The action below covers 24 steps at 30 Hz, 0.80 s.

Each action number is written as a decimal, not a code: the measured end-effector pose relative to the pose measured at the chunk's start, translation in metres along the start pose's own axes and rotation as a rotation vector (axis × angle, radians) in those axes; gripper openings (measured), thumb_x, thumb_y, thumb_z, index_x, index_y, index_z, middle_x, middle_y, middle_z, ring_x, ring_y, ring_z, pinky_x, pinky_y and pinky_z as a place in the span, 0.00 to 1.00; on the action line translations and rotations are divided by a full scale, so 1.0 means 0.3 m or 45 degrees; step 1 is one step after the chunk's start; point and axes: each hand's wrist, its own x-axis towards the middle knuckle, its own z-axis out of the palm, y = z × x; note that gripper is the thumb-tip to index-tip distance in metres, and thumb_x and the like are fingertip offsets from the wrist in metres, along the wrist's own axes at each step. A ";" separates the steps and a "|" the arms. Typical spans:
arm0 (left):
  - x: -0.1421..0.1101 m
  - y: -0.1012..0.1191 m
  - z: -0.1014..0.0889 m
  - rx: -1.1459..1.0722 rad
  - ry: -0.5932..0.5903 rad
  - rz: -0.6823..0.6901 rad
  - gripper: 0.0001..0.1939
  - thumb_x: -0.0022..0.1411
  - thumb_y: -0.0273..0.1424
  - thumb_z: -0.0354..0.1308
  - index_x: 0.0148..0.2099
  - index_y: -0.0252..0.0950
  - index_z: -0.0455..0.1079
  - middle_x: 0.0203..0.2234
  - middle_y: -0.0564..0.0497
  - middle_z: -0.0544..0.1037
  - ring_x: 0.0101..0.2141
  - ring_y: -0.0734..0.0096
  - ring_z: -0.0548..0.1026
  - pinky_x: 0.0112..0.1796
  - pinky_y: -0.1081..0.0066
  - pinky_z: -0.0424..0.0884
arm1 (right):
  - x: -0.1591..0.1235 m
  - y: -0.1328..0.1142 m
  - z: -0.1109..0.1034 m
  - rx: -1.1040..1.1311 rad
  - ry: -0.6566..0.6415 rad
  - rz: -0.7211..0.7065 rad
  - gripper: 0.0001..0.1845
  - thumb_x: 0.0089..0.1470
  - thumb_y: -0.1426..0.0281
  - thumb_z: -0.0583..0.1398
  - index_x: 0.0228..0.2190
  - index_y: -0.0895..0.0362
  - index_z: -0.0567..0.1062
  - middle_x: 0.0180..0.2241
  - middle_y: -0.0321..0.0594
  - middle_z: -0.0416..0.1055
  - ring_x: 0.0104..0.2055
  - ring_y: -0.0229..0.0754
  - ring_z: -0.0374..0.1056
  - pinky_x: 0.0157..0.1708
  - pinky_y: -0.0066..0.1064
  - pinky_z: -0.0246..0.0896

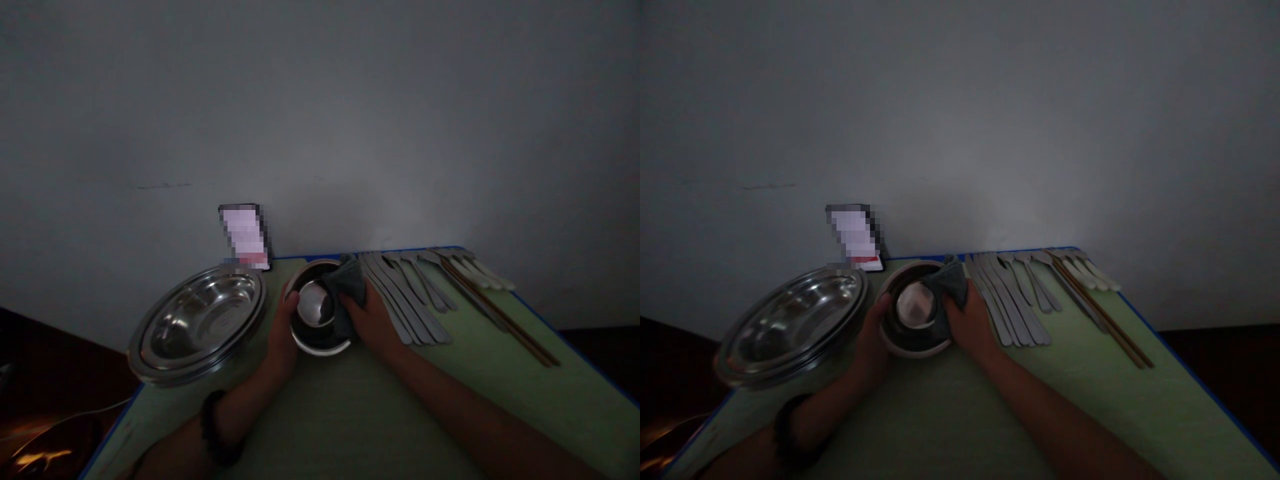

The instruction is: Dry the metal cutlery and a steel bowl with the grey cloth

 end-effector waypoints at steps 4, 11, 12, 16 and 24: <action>-0.001 0.003 0.000 -0.030 -0.031 0.002 0.19 0.52 0.39 0.58 0.45 0.39 0.73 0.43 0.50 0.78 0.51 0.55 0.69 0.54 0.61 0.61 | 0.001 -0.001 -0.001 -0.010 -0.019 -0.002 0.13 0.48 0.65 0.57 0.37 0.55 0.70 0.37 0.41 0.73 0.41 0.47 0.67 0.41 0.39 0.60; -0.001 0.011 0.012 -0.024 -0.017 0.020 0.19 0.50 0.38 0.59 0.44 0.37 0.73 0.42 0.49 0.79 0.51 0.52 0.69 0.53 0.59 0.63 | 0.004 0.003 -0.002 -0.027 -0.012 0.006 0.14 0.48 0.65 0.57 0.38 0.56 0.70 0.37 0.43 0.73 0.41 0.47 0.67 0.41 0.39 0.61; 0.000 0.011 0.012 -0.026 -0.010 0.012 0.19 0.50 0.38 0.60 0.44 0.37 0.73 0.42 0.48 0.79 0.51 0.52 0.69 0.53 0.58 0.63 | 0.004 0.003 -0.001 -0.021 -0.012 0.000 0.14 0.48 0.65 0.57 0.38 0.55 0.70 0.37 0.42 0.73 0.41 0.47 0.67 0.41 0.39 0.61; 0.001 0.007 0.010 -0.036 0.005 -0.026 0.19 0.50 0.40 0.60 0.45 0.39 0.73 0.42 0.49 0.79 0.50 0.52 0.70 0.52 0.58 0.64 | 0.004 0.002 -0.002 -0.006 -0.026 -0.004 0.13 0.48 0.65 0.57 0.37 0.55 0.69 0.35 0.41 0.72 0.39 0.46 0.67 0.40 0.38 0.61; 0.001 0.008 0.008 -0.043 0.013 -0.020 0.18 0.49 0.39 0.60 0.43 0.38 0.74 0.41 0.49 0.79 0.50 0.52 0.70 0.53 0.59 0.63 | 0.003 -0.005 -0.002 -0.022 -0.031 0.028 0.15 0.47 0.65 0.57 0.39 0.57 0.69 0.37 0.44 0.72 0.41 0.48 0.67 0.41 0.40 0.60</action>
